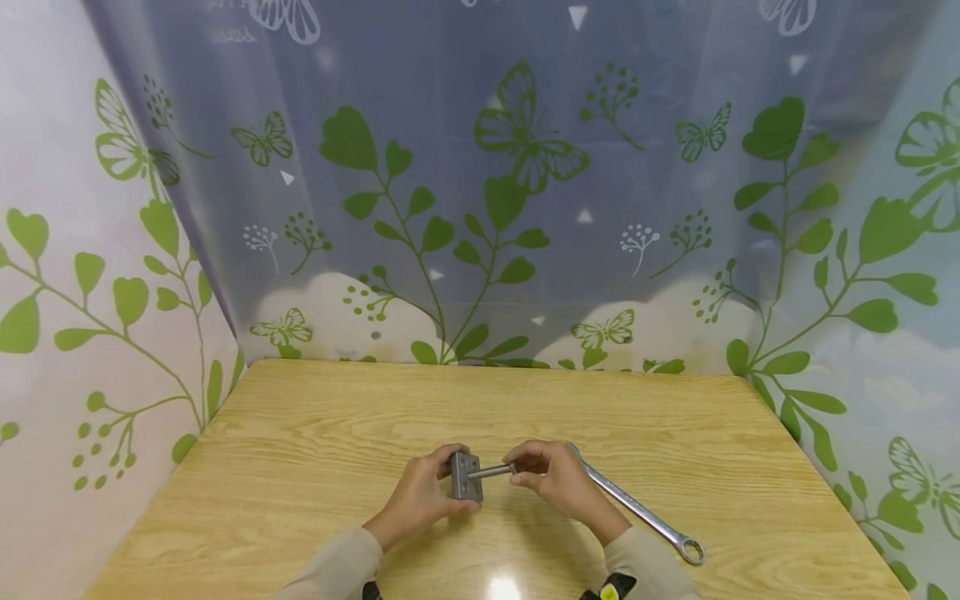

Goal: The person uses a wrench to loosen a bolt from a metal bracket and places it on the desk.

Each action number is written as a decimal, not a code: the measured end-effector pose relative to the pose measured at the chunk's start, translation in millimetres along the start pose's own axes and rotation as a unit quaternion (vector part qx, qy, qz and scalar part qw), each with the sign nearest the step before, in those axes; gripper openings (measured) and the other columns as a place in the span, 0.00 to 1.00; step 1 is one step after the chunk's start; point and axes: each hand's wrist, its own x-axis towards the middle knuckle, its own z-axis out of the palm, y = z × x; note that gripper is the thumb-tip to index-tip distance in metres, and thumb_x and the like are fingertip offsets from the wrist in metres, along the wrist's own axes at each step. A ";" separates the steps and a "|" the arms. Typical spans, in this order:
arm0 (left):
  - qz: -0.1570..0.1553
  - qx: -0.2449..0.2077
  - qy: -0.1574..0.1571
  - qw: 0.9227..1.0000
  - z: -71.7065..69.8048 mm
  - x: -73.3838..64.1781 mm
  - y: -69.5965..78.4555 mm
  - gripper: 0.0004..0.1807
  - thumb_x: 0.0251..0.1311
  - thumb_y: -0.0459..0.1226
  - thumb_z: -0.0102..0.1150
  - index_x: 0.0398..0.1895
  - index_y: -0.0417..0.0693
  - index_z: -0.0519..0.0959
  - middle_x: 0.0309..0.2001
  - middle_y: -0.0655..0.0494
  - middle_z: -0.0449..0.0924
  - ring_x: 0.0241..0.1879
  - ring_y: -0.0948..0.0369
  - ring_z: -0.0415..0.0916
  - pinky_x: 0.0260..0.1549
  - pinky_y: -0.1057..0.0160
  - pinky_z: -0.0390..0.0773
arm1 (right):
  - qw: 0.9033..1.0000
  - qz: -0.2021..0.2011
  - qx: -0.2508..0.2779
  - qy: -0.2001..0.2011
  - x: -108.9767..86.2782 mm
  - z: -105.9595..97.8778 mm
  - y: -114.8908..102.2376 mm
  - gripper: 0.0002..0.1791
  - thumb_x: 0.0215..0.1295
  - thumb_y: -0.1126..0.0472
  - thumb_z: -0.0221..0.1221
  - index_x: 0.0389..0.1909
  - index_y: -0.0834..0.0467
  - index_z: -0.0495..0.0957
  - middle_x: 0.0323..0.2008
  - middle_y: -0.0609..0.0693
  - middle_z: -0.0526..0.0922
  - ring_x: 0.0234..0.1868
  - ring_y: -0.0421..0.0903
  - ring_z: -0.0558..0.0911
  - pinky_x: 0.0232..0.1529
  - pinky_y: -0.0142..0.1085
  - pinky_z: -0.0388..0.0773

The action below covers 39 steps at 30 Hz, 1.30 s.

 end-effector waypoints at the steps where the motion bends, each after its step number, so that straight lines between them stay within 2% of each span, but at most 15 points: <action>1: 0.000 0.000 0.001 1.000 -0.2 0.0 0.2 0.39 0.39 0.34 0.78 0.58 0.32 0.70 0.54 0.35 0.77 0.51 0.43 0.78 0.49 0.60 0.82 | 1.000 0.000 0.001 0.002 0.1 0.0 -0.4 0.10 0.58 0.68 0.65 0.42 0.62 0.82 0.38 0.52 0.85 0.38 0.46 0.83 0.40 0.31 0.83; 6: -0.004 0.002 -0.001 1.000 -0.6 -0.9 0.8 0.40 0.40 0.33 0.78 0.58 0.30 0.70 0.54 0.34 0.76 0.52 0.42 0.78 0.49 0.60 0.81 | 1.000 0.008 0.006 -0.007 0.4 0.2 0.9 0.12 0.58 0.67 0.65 0.43 0.62 0.82 0.38 0.52 0.85 0.38 0.47 0.83 0.39 0.32 0.83; 9: -0.012 0.002 -0.001 1.000 -0.9 -1.7 0.7 0.40 0.40 0.32 0.77 0.59 0.30 0.69 0.54 0.33 0.76 0.52 0.42 0.78 0.49 0.60 0.82 | 0.999 0.035 0.006 -0.029 0.4 0.2 3.0 0.16 0.60 0.61 0.65 0.48 0.63 0.80 0.38 0.52 0.85 0.38 0.46 0.83 0.38 0.33 0.84; 12: -0.019 0.006 0.001 1.000 -0.6 -2.6 -0.1 0.40 0.40 0.31 0.77 0.59 0.30 0.69 0.54 0.32 0.76 0.52 0.41 0.77 0.48 0.59 0.82 | 0.996 0.070 0.027 -0.047 0.1 1.2 4.3 0.20 0.66 0.53 0.60 0.48 0.66 0.79 0.35 0.53 0.85 0.35 0.48 0.84 0.35 0.37 0.85; 17: -0.014 0.020 0.006 1.000 1.1 -2.3 -0.4 0.40 0.40 0.31 0.77 0.59 0.31 0.70 0.53 0.34 0.77 0.51 0.42 0.78 0.49 0.60 0.82 | 0.990 0.115 0.065 -0.047 -0.3 2.4 1.8 0.33 0.74 0.43 0.44 0.35 0.70 0.81 0.25 0.55 0.84 0.27 0.52 0.84 0.28 0.43 0.86; 22: -0.009 0.022 0.008 1.000 3.0 0.1 0.7 0.39 0.40 0.31 0.77 0.59 0.32 0.70 0.53 0.34 0.77 0.51 0.42 0.78 0.49 0.59 0.82 | 0.988 0.135 0.067 -0.032 0.0 2.9 -2.6 0.38 0.75 0.40 0.41 0.28 0.70 0.80 0.20 0.53 0.82 0.22 0.47 0.82 0.24 0.44 0.84; 27: -0.012 0.017 0.006 1.000 2.9 1.1 2.4 0.40 0.40 0.31 0.77 0.59 0.31 0.69 0.53 0.33 0.77 0.51 0.41 0.78 0.49 0.57 0.82 | 0.990 0.127 0.062 -0.029 -0.1 2.7 -2.7 0.32 0.73 0.45 0.48 0.25 0.70 0.79 0.17 0.51 0.79 0.18 0.45 0.79 0.23 0.47 0.84; 30: -0.012 0.017 0.005 1.000 2.1 0.5 4.0 0.39 0.41 0.31 0.77 0.59 0.31 0.69 0.53 0.33 0.77 0.51 0.41 0.78 0.49 0.57 0.82 | 0.992 0.109 0.060 -0.033 0.0 1.1 -0.9 0.25 0.71 0.48 0.53 0.30 0.69 0.80 0.19 0.51 0.80 0.21 0.47 0.80 0.25 0.48 0.84; 35: -0.013 0.018 0.010 1.000 1.4 -0.2 2.6 0.39 0.40 0.31 0.77 0.59 0.32 0.70 0.53 0.33 0.77 0.50 0.42 0.79 0.47 0.59 0.82 | 0.999 0.045 0.022 -0.014 -1.3 -1.5 0.0 0.13 0.65 0.57 0.61 0.43 0.62 0.82 0.31 0.52 0.84 0.32 0.51 0.83 0.31 0.34 0.84; 37: -0.014 0.015 0.012 1.000 1.1 0.0 1.8 0.40 0.40 0.32 0.77 0.59 0.32 0.70 0.53 0.33 0.77 0.50 0.42 0.79 0.48 0.60 0.82 | 0.999 0.030 0.011 -0.003 -1.7 -1.1 1.0 0.12 0.63 0.61 0.62 0.46 0.60 0.82 0.36 0.52 0.84 0.36 0.49 0.83 0.33 0.29 0.82; 39: -0.016 0.013 0.013 1.000 0.4 0.3 2.2 0.40 0.40 0.32 0.78 0.59 0.32 0.70 0.53 0.33 0.76 0.51 0.42 0.78 0.48 0.60 0.82 | 1.000 0.022 0.016 0.007 -1.5 0.0 2.5 0.13 0.61 0.64 0.63 0.48 0.60 0.82 0.39 0.53 0.84 0.40 0.48 0.83 0.39 0.29 0.83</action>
